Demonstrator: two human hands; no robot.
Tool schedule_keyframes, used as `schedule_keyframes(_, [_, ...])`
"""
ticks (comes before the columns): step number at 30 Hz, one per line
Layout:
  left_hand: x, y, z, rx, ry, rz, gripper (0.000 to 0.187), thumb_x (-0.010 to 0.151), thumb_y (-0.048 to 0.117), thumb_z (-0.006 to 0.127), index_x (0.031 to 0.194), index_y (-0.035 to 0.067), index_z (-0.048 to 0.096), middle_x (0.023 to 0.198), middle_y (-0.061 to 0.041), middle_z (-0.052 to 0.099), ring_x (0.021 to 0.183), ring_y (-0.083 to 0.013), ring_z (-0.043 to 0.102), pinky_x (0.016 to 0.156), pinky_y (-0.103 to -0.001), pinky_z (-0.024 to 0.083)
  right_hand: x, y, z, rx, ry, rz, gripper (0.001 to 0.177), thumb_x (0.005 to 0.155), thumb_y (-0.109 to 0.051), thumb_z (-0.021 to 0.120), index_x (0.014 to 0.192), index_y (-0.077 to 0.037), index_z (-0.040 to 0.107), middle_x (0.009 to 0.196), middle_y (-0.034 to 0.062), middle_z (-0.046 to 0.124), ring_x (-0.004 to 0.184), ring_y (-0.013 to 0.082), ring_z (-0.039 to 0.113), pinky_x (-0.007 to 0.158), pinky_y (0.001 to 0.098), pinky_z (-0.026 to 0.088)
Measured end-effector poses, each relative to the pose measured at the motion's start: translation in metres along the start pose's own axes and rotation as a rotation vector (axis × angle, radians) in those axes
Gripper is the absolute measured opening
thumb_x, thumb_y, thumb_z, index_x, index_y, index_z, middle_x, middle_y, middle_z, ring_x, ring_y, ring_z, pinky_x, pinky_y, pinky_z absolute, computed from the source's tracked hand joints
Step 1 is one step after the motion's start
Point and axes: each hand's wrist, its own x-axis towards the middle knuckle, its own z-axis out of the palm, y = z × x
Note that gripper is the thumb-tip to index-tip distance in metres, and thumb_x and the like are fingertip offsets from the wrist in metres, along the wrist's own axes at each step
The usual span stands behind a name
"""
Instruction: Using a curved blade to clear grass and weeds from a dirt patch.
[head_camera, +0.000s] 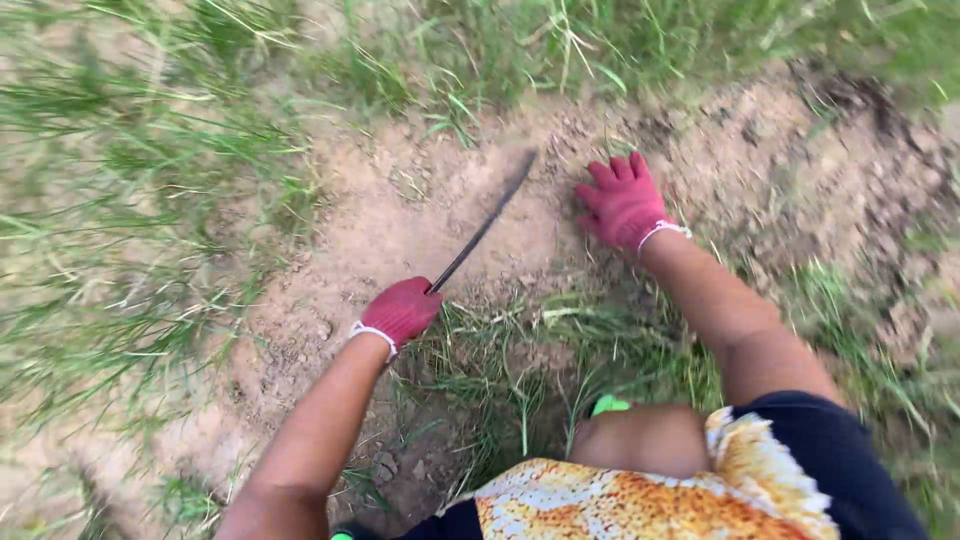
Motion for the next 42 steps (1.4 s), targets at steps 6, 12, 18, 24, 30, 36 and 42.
schedule_keyframes(6, [-0.01,0.054,-0.122,0.45,-0.06,-0.018,0.031,0.088,0.028,0.055,0.106,0.01,0.073,0.112,-0.02,0.071,0.103,-0.041,0.069,0.093,-0.052,0.054,0.002,0.028,0.043,-0.032,-0.104,0.256,0.053,0.093,-0.053,0.056,0.135,-0.02,0.058,0.148,0.0115,0.05,0.145,0.0336,0.037,0.118,0.0615,0.016])
schedule_keyframes(12, [-0.039,0.0,-0.208,0.581,-0.098,0.155,0.03,0.084,0.029,0.062,0.11,0.015,0.069,0.1,-0.016,0.073,0.097,-0.0369,0.07,0.084,-0.05,0.056,-0.053,0.049,0.04,0.035,-0.226,0.323,0.046,0.098,-0.048,0.053,0.128,-0.014,0.064,0.139,0.0112,0.058,0.14,0.0311,0.048,0.123,0.0593,0.024])
schedule_keyframes(18, [-0.059,-0.058,-0.207,-0.037,-0.109,-0.158,0.027,0.092,0.035,0.061,0.104,0.012,0.068,0.084,-0.015,0.075,0.08,-0.0338,0.075,0.075,-0.048,0.057,-0.095,0.096,0.022,-0.033,-0.606,0.108,0.047,0.095,-0.055,0.049,0.13,-0.026,0.063,0.153,0.0045,0.048,0.14,0.0291,0.05,0.115,0.0439,0.041])
schedule_keyframes(24, [0.044,-0.143,-0.127,-0.461,0.117,-0.008,0.035,0.102,0.034,0.055,0.129,0.012,0.06,0.074,-0.012,0.069,0.062,-0.026,0.065,0.061,-0.044,0.052,-0.069,0.055,-0.064,-0.191,-0.625,0.215,0.057,0.091,-0.062,0.052,0.14,-0.033,0.059,0.163,0.0037,0.041,0.138,0.0303,0.054,0.113,0.0413,0.047])
schedule_keyframes(30, [0.129,-0.188,-0.112,-1.052,0.388,-0.055,0.068,0.101,0.023,0.048,0.165,0.027,0.026,0.072,-0.012,0.058,0.053,-0.0204,0.056,0.05,-0.04,0.051,0.016,-0.033,-0.092,0.089,-0.499,0.363,0.06,0.092,-0.057,0.055,0.144,-0.026,0.059,0.16,0.0067,0.045,0.135,0.0299,0.056,0.11,0.0425,0.048])
schedule_keyframes(36, [0.19,-0.208,0.032,-0.357,0.443,0.418,0.077,0.099,0.016,0.059,0.164,0.032,0.019,0.132,-0.023,0.059,0.064,-0.0369,0.067,0.057,-0.044,0.052,0.116,-0.136,-0.028,0.297,-0.389,0.057,0.052,0.094,-0.047,0.059,0.137,-0.018,0.061,0.148,0.0109,0.054,0.132,0.0297,0.055,0.107,0.0422,0.048])
schedule_keyframes(42, [0.17,-0.191,-0.106,-1.149,0.163,-0.151,0.063,0.105,0.018,0.048,0.163,0.038,0.031,0.081,-0.013,0.055,0.057,-0.0224,0.054,0.051,-0.04,0.05,0.148,-0.194,-0.041,0.562,-0.166,0.14,0.05,0.094,-0.043,0.061,0.134,-0.015,0.066,0.145,0.014,0.058,0.127,0.0326,0.06,0.105,0.0427,0.051])
